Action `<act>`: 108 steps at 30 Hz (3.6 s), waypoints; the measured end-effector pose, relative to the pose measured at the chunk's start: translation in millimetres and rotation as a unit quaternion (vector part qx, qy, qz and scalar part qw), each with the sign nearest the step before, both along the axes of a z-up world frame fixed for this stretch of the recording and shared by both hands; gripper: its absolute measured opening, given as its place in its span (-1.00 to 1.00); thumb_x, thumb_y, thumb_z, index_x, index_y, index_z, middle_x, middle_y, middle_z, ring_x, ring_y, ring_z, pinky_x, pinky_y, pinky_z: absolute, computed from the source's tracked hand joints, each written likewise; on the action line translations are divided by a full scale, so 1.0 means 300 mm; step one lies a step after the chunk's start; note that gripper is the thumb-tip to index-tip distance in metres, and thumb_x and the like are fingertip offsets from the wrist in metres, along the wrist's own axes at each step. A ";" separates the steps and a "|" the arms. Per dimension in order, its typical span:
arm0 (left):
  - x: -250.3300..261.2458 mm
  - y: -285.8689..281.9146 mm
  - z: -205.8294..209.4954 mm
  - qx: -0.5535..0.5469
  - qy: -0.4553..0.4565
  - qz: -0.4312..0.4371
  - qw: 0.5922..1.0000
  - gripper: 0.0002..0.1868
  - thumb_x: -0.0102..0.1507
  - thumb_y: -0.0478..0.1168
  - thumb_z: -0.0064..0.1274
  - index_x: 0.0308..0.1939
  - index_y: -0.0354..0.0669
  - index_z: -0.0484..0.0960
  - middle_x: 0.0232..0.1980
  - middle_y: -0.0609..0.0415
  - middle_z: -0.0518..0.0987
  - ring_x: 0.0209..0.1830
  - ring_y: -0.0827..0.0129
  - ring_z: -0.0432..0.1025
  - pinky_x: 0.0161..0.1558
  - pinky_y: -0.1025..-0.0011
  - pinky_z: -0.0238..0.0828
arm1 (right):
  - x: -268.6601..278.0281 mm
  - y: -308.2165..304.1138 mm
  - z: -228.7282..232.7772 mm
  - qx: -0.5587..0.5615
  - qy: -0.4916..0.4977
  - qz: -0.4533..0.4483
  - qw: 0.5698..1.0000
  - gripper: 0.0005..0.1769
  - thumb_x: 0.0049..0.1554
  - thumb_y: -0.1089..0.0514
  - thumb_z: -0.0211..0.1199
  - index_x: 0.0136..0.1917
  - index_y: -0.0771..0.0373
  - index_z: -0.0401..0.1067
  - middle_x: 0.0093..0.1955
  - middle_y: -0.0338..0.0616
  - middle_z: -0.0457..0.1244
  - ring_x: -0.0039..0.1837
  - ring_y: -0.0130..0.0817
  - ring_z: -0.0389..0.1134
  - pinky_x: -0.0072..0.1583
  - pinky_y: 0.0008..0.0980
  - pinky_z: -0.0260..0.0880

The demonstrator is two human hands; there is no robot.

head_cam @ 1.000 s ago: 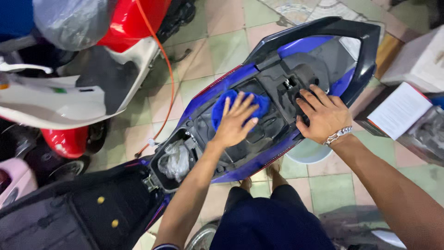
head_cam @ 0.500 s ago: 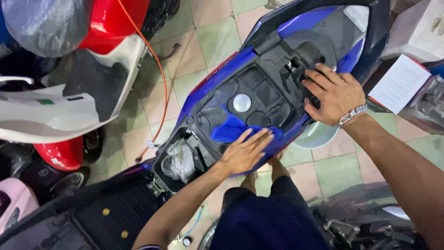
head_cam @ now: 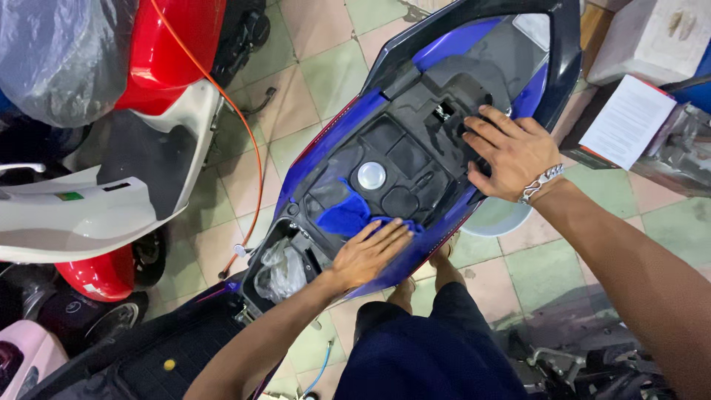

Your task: The person checks the tire pressure of a motorcycle with a gauge, then opens the seat and uses a blue cloth with water from a bucket to wipe the interior compartment, the chain guard, and the exterior body panels.

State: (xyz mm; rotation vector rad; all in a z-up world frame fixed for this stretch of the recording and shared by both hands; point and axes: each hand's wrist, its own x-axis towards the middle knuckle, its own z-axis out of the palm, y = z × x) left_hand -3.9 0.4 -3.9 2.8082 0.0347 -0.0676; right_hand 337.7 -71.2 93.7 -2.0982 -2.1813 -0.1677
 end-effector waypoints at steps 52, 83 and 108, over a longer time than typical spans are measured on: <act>-0.141 -0.109 -0.101 -0.100 -0.029 -0.026 0.994 -0.16 0.38 0.13 -0.05 0.65 -0.08 0.06 0.70 0.06 0.07 0.71 0.37 -0.10 0.66 0.19 -0.29 | 0.002 -0.030 -0.034 0.028 -0.055 0.021 0.998 -0.55 0.12 -0.18 0.33 0.18 0.07 0.59 0.39 -0.38 0.34 0.52 -0.42 0.26 0.25 -0.28 0.30; -0.034 0.324 -0.079 -0.122 -0.302 0.553 0.767 -0.83 0.37 -0.31 0.01 0.03 -0.25 0.58 0.08 -0.13 0.52 0.12 -0.04 0.43 0.15 0.08 0.41 | -0.043 0.025 0.047 0.028 -0.107 0.021 0.994 -0.62 0.08 -0.11 0.32 0.11 0.04 0.62 0.31 -0.39 0.39 0.44 -0.44 0.35 0.18 -0.38 0.32; -0.114 0.454 -0.132 -0.224 -0.248 0.394 0.856 -0.74 0.27 -0.38 0.12 0.05 -0.20 0.63 0.01 -0.12 0.57 0.09 0.00 0.46 0.16 0.22 0.40 | 0.001 0.005 -0.010 -0.003 -0.082 0.022 0.996 -0.51 -0.01 -0.15 0.34 0.13 0.09 0.63 0.37 -0.38 0.36 0.47 -0.38 0.33 0.17 -0.30 0.30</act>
